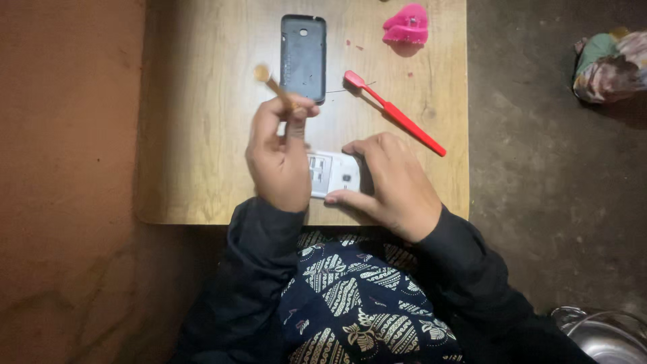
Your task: The person uses a screwdriver to remove screws from a white phone, then opens the back cover. They handle a second phone, peel off a protective film, and use a toothbrush to clean the internal components.
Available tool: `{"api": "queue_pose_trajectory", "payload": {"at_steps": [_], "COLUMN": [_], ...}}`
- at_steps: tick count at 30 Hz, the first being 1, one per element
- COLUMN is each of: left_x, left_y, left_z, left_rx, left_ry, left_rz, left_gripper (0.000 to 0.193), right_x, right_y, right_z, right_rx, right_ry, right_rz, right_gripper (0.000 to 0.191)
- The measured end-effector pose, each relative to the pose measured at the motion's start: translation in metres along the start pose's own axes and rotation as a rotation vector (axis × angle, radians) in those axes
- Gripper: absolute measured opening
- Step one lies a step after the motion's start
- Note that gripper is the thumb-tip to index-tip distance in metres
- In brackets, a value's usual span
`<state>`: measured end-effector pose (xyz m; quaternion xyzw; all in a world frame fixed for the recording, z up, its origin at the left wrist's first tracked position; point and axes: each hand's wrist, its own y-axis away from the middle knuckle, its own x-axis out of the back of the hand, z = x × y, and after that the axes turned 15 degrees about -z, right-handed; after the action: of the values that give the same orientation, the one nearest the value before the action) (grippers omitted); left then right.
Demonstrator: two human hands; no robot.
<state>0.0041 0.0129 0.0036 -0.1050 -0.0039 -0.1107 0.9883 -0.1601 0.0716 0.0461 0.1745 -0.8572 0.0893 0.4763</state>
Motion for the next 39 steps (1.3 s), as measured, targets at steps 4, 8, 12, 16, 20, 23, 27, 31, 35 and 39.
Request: {"api": "queue_pose_trajectory", "payload": {"at_steps": [4,8,12,16,20,23,27,31,35,39], "left_x": [0.0,0.001,0.002,0.002,0.003,0.007,0.016,0.02,0.016,0.014], "left_y": [-0.001,-0.003,-0.006,-0.009,-0.005,-0.002,-0.003,-0.006,-0.001,0.001], "left_z": [-0.004,-0.006,-0.004,0.0,0.002,0.001,-0.002,-0.001,0.006,0.011], "left_rx": [-0.23,-0.119,0.117,0.064,0.086,0.006,-0.063,-0.201,-0.003,-0.073], "left_ry": [0.084,-0.046,-0.08,-0.372,-0.396,-0.324,-0.097,-0.082,-0.203,-0.208], "left_rz": [0.024,0.115,0.051,0.008,0.049,0.083,0.137,0.041,0.019,0.029], "left_gripper": [0.024,0.025,0.026,0.028,0.031,0.032,0.03,0.033,0.036,0.035], "right_x": [-0.004,-0.009,-0.012,-0.014,-0.01,-0.009,-0.005,0.001,0.0,-0.008], "right_y": [0.003,0.001,0.001,0.003,0.006,0.007,0.006,0.005,0.004,0.004], "right_z": [0.0,0.009,0.017,0.015,0.013,0.011,0.007,0.004,0.005,0.007], "right_rx": [-0.079,-0.08,-0.215,-0.367,-0.34,-0.307,-0.243,-0.304,-0.334,-0.318], "right_ry": [-0.113,-0.241,-0.979,-1.139,-1.154,-1.115,-1.222,-1.308,-1.303,-1.287], "right_rz": [-0.034,0.027,0.022,-0.039,-0.099,-0.132,-0.156,-0.171,-0.199,-0.178], "right_gripper": [0.058,0.045,0.032,0.027,0.03,0.032,0.036,0.041,0.041,0.036]}}
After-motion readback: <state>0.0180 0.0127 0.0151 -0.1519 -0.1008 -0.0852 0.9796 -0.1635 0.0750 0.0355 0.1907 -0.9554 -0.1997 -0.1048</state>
